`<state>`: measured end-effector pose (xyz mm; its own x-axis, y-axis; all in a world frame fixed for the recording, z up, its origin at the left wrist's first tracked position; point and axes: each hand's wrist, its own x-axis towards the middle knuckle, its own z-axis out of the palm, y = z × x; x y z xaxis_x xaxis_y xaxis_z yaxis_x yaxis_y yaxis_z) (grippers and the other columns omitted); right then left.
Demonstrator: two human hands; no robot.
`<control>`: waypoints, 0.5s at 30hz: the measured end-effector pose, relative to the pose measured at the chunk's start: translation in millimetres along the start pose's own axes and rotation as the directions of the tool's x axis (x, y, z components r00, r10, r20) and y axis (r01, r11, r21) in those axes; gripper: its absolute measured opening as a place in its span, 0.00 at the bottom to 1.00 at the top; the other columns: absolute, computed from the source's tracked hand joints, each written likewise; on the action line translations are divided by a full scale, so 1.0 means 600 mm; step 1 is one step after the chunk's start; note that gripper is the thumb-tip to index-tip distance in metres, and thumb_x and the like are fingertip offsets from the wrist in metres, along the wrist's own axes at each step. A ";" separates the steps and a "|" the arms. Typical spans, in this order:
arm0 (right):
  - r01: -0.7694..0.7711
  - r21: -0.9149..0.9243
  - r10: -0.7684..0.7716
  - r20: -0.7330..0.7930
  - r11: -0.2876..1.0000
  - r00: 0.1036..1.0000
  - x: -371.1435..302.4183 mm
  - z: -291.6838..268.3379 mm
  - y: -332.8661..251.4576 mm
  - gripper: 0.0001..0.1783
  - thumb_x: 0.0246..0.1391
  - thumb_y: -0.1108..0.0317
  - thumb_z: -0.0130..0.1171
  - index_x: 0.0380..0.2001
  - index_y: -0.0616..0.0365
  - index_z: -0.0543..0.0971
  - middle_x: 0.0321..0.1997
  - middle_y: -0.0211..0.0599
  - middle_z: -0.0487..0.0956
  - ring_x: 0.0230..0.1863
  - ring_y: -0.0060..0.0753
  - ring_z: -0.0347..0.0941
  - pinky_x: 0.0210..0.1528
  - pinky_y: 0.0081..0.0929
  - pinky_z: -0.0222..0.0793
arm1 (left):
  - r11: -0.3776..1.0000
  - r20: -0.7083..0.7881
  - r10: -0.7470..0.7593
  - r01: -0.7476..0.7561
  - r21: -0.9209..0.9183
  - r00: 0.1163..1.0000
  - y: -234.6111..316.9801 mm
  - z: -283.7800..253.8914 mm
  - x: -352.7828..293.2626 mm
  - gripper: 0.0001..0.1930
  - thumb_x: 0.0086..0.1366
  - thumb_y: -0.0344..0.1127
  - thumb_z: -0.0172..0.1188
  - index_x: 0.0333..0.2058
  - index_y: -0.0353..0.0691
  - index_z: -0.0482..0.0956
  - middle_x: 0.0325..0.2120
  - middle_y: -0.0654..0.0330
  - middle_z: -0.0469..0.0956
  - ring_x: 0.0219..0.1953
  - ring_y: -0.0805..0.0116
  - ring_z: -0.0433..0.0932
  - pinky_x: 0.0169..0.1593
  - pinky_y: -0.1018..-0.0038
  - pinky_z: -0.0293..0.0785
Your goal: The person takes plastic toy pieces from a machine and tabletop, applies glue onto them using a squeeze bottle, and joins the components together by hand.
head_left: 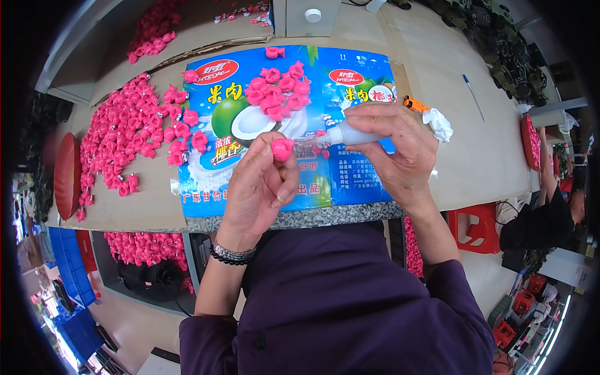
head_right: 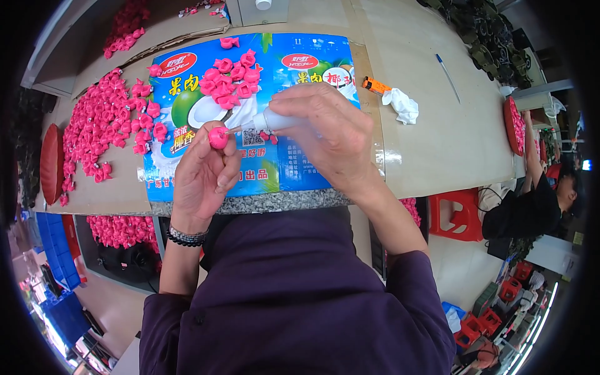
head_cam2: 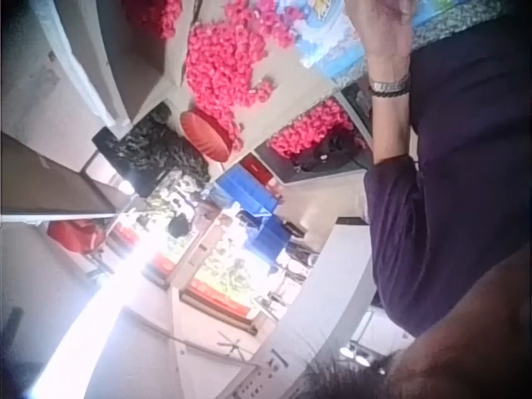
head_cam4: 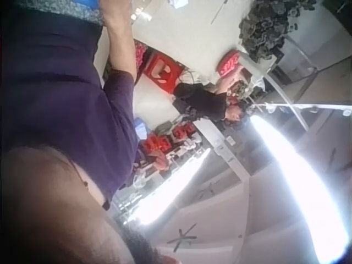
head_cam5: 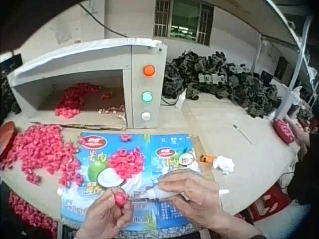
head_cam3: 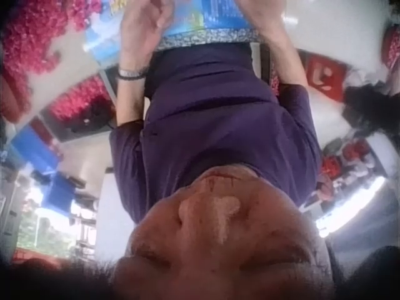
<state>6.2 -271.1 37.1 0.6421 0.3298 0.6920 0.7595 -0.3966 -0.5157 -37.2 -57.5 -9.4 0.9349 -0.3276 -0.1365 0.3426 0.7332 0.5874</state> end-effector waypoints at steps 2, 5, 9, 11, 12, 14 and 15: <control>0.021 -0.023 -0.021 0.002 1.000 1.000 0.000 0.000 0.003 0.18 0.33 0.85 0.67 0.33 0.63 0.80 0.36 0.41 0.81 0.39 0.36 0.79 0.41 0.28 0.76 | 1.000 -0.006 -0.020 0.019 -0.009 1.000 -0.002 -0.002 -0.001 0.11 0.71 0.42 0.46 0.41 0.40 0.66 0.28 0.62 0.70 0.18 0.78 0.64 0.17 0.83 0.54; 0.046 -0.023 -0.046 -0.005 0.999 0.999 -0.002 0.003 0.005 0.18 0.32 0.85 0.67 0.33 0.64 0.80 0.35 0.41 0.81 0.38 0.37 0.79 0.40 0.28 0.77 | 0.997 -0.009 -0.062 0.062 -0.034 0.998 -0.005 0.000 -0.004 0.14 0.74 0.45 0.41 0.39 0.40 0.67 0.23 0.65 0.64 0.16 0.78 0.61 0.17 0.82 0.53; 0.019 0.005 -0.019 0.034 1.000 0.999 -0.007 0.005 0.002 0.18 0.35 0.85 0.68 0.35 0.62 0.81 0.38 0.41 0.82 0.43 0.38 0.79 0.47 0.33 0.75 | 0.995 -0.049 -0.096 0.095 -0.013 0.994 -0.004 0.005 -0.006 0.20 0.74 0.51 0.36 0.35 0.42 0.67 0.20 0.66 0.59 0.14 0.78 0.57 0.17 0.81 0.51; 0.017 0.012 -0.018 0.037 1.000 0.999 -0.010 0.007 0.003 0.18 0.35 0.85 0.67 0.35 0.62 0.80 0.37 0.41 0.82 0.43 0.39 0.79 0.47 0.33 0.75 | 0.994 -0.040 -0.106 0.106 -0.003 0.994 -0.005 0.004 -0.006 0.21 0.74 0.53 0.34 0.34 0.42 0.66 0.20 0.67 0.58 0.14 0.78 0.56 0.17 0.80 0.51; 0.017 0.020 -0.017 0.039 1.000 0.999 -0.010 0.008 0.005 0.18 0.35 0.85 0.67 0.36 0.63 0.80 0.37 0.41 0.82 0.43 0.39 0.79 0.47 0.33 0.75 | 0.994 -0.034 -0.108 0.109 0.013 0.994 -0.005 0.004 -0.006 0.21 0.74 0.53 0.34 0.33 0.42 0.66 0.20 0.67 0.58 0.14 0.78 0.56 0.17 0.80 0.51; 0.047 0.009 -0.047 0.019 0.999 0.999 -0.008 0.012 0.007 0.18 0.33 0.85 0.67 0.34 0.63 0.80 0.35 0.41 0.81 0.40 0.39 0.79 0.42 0.31 0.77 | 0.993 -0.029 -0.111 0.112 0.029 0.993 -0.005 0.004 -0.006 0.21 0.74 0.53 0.34 0.32 0.43 0.65 0.20 0.67 0.58 0.14 0.78 0.55 0.17 0.80 0.50; 0.077 -0.003 -0.077 0.001 0.997 0.997 -0.008 0.014 0.007 0.18 0.31 0.84 0.67 0.31 0.64 0.79 0.33 0.40 0.80 0.37 0.39 0.79 0.38 0.29 0.78 | 0.993 -0.032 -0.112 0.114 0.038 0.993 -0.005 0.003 -0.006 0.21 0.74 0.53 0.33 0.31 0.43 0.65 0.19 0.67 0.58 0.14 0.78 0.55 0.17 0.80 0.50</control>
<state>7.3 -267.3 27.4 0.5819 0.3600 0.7293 0.8063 -0.3726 -0.4594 -41.9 -59.8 -9.2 0.8930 -0.3885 -0.2272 0.4428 0.6681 0.5980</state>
